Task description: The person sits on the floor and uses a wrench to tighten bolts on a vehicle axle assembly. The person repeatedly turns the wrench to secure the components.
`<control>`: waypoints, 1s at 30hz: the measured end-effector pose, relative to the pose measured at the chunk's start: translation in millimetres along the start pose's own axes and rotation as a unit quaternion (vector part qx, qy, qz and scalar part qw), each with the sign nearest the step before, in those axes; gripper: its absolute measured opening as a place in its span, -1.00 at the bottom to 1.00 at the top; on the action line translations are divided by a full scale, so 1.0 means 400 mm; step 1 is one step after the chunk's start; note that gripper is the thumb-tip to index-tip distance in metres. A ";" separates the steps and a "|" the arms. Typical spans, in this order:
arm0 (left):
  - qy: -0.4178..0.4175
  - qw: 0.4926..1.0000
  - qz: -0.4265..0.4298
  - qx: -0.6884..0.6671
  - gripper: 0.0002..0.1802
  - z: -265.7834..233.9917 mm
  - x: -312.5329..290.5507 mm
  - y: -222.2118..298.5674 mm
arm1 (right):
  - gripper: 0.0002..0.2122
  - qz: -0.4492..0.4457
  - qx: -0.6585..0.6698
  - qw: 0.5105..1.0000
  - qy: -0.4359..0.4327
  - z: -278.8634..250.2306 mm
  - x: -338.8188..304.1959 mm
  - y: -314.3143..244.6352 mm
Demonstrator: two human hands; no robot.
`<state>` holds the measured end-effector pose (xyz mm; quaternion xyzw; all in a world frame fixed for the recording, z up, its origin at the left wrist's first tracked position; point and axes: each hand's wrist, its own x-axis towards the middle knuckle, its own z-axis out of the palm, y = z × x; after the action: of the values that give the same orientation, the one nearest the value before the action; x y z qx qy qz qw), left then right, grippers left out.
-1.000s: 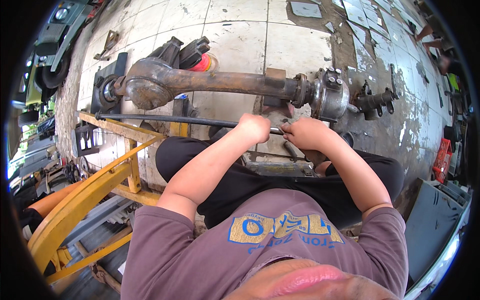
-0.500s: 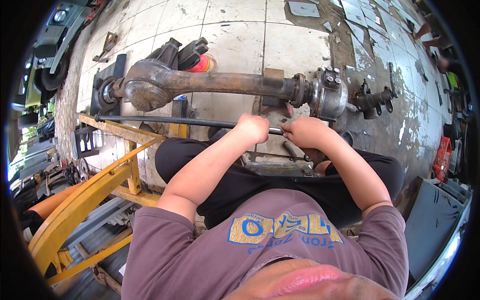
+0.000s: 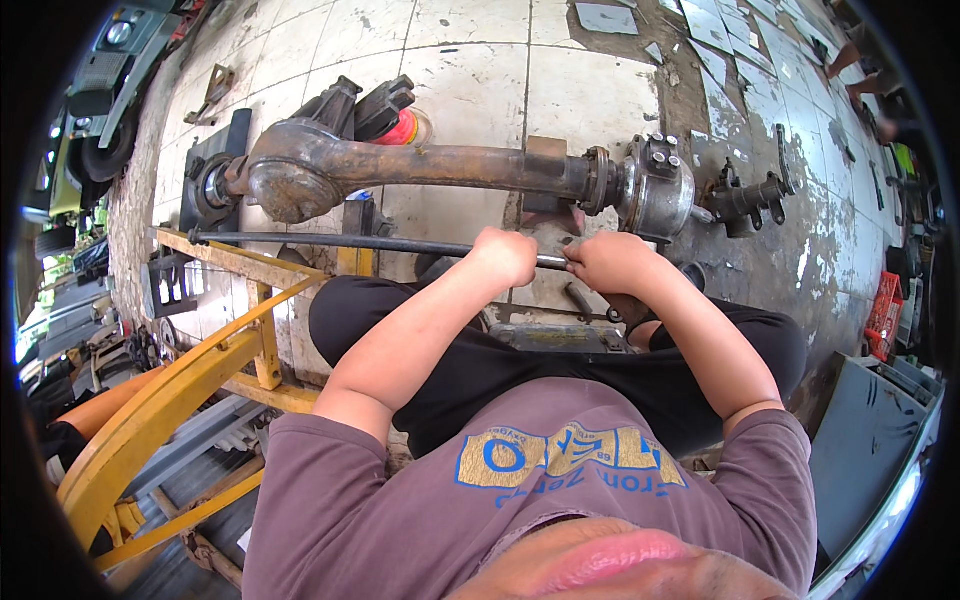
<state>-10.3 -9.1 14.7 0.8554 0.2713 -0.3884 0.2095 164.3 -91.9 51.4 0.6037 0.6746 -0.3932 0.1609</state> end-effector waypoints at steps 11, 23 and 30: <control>0.004 1.000 0.002 0.003 -0.61 0.001 -0.001 0.000 | -0.68 -0.023 0.015 0.999 0.030 0.018 -0.005 0.005; 0.006 1.000 -0.003 -0.002 -0.61 0.000 0.001 0.001 | -0.68 -0.012 0.000 1.000 0.014 0.008 -0.003 0.003; 0.005 1.000 0.001 0.004 -0.60 0.001 0.002 0.000 | -0.68 0.006 -0.011 1.000 0.012 0.017 0.012 0.005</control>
<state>-10.1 -9.0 13.8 0.8583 0.2700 -0.3855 0.2047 163.5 -93.4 43.1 0.6106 0.6771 -0.3778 0.1612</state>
